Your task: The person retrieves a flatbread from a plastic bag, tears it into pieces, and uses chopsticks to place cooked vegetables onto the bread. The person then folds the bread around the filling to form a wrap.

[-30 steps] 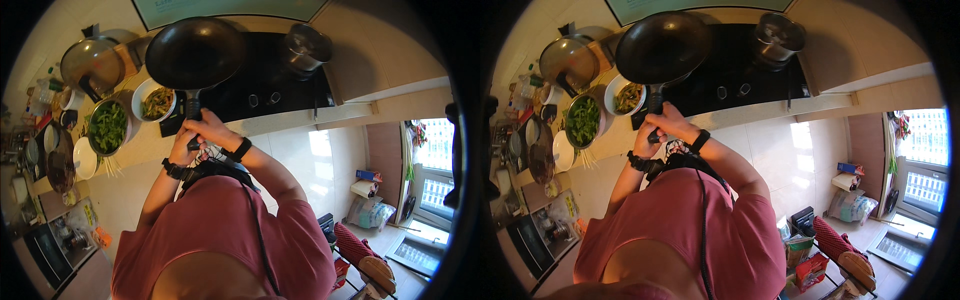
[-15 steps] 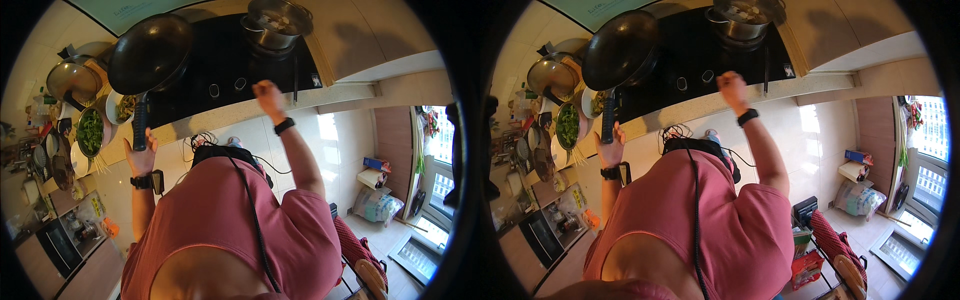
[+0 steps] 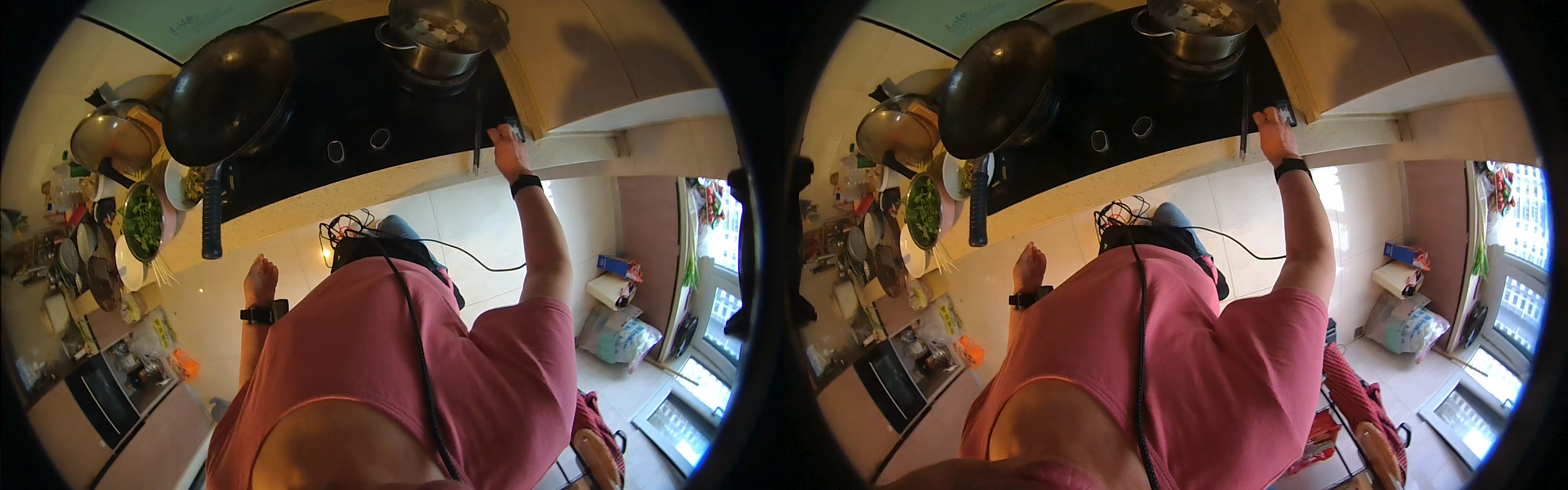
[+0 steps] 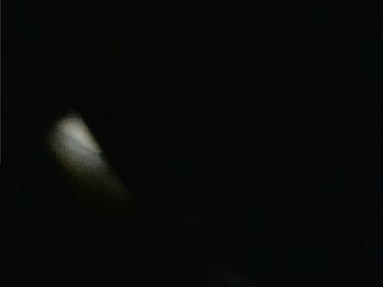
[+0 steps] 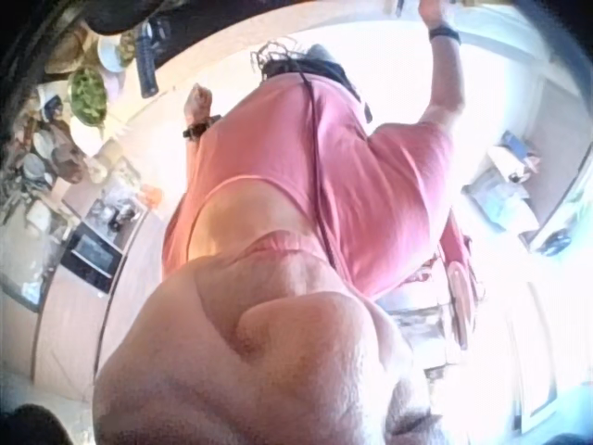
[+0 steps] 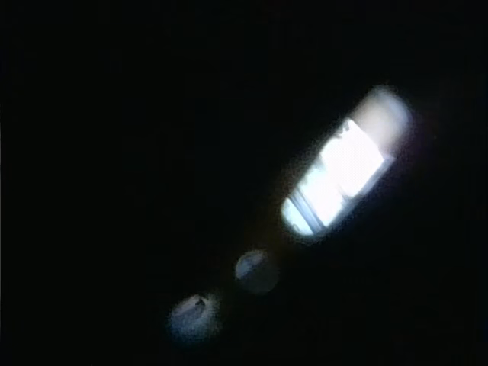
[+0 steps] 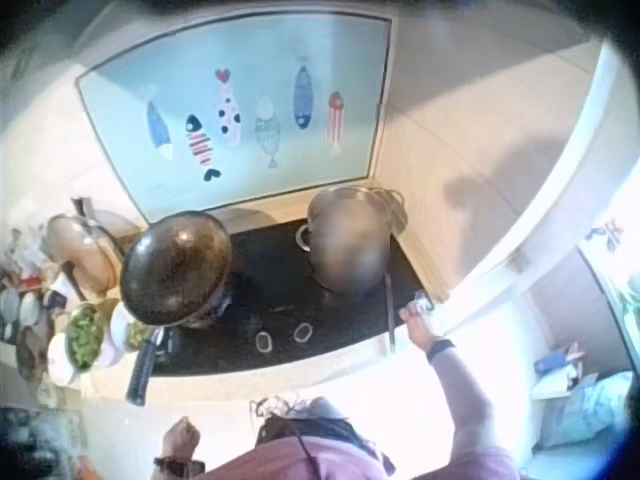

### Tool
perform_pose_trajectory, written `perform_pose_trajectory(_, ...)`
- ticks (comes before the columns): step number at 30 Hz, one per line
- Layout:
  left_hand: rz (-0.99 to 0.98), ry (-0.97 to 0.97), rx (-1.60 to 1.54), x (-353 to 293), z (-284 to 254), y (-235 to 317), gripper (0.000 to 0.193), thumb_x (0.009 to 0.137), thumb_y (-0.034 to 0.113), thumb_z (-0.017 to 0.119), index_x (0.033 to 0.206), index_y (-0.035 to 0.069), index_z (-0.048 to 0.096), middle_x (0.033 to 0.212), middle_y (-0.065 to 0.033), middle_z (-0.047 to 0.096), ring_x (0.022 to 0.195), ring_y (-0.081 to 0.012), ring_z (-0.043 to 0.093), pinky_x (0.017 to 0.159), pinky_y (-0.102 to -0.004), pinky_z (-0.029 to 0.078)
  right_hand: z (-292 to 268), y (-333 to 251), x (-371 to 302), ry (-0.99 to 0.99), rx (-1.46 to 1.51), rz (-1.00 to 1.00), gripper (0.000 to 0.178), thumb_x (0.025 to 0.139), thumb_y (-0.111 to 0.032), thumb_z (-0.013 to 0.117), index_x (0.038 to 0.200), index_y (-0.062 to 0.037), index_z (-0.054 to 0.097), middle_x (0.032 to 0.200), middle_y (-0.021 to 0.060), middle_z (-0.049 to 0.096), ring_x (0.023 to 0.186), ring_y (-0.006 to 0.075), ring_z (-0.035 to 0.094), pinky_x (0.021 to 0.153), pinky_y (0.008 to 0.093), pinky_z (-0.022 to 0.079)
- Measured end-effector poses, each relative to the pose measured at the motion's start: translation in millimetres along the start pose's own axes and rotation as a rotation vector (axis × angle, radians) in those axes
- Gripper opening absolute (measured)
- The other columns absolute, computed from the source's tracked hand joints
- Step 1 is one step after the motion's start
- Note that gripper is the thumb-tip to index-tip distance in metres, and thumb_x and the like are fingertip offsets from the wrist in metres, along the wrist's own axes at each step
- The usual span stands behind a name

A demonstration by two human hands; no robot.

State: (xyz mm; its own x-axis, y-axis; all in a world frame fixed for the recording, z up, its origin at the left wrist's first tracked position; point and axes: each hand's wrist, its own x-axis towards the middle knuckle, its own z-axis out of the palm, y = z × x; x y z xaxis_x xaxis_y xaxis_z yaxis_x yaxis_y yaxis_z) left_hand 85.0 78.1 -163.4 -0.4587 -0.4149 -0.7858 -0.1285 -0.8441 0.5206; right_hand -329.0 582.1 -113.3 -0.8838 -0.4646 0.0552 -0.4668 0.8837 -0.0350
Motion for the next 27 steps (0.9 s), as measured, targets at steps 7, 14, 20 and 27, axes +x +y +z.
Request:
perform_pose_trajectory(7,0.120,-0.143,0.214,15,-27,-73,0.011,0.092,0.013,0.051,0.088,0.006,0.059,0.080,-0.0008,0.058,0.080,-0.0159,0.055,0.080,-0.0264,0.045,9,21,25,-0.112,-0.085,-0.474,0.034,0.083,-0.006,0.053,0.116,-0.0145,0.058,0.119,0.0086,0.049,0.109,0.0273,0.053,0.087,0.0402,0.048)
perform_pose_trajectory(14,0.233,-0.356,-0.050,2,-19,-182,0.017,0.080,0.008,0.056,0.063,0.012,0.059,0.071,-0.0034,0.060,0.081,-0.0164,0.057,0.079,-0.0261,0.046,20,56,48,-0.196,0.084,-0.826,0.016,0.079,-0.007,0.055,0.094,-0.0110,0.059,0.100,0.0071,0.050,0.096,0.0254,0.057,0.081,0.0359,0.050)
perform_pose_trajectory(20,0.222,-0.091,-0.097,-40,21,-224,0.012,0.082,0.007,0.053,0.069,0.009,0.056,0.070,-0.0033,0.056,0.077,-0.0163,0.055,0.073,-0.0266,0.046,0,60,55,-0.229,0.079,-1.003,0.015,0.074,-0.005,0.059,0.089,-0.0100,0.058,0.092,0.0063,0.049,0.089,0.0238,0.059,0.070,0.0340,0.053)
perform_pose_trajectory(27,0.293,-0.093,0.042,-50,12,-219,0.005,0.085,0.005,0.050,0.081,0.005,0.052,0.070,-0.0029,0.051,0.070,-0.0159,0.053,0.066,-0.0268,0.045,-119,59,46,0.205,0.868,-0.478,0.022,0.069,0.003,0.067,0.086,-0.0090,0.060,0.090,0.0052,0.061,0.071,0.0181,0.064,0.060,0.0283,0.053)
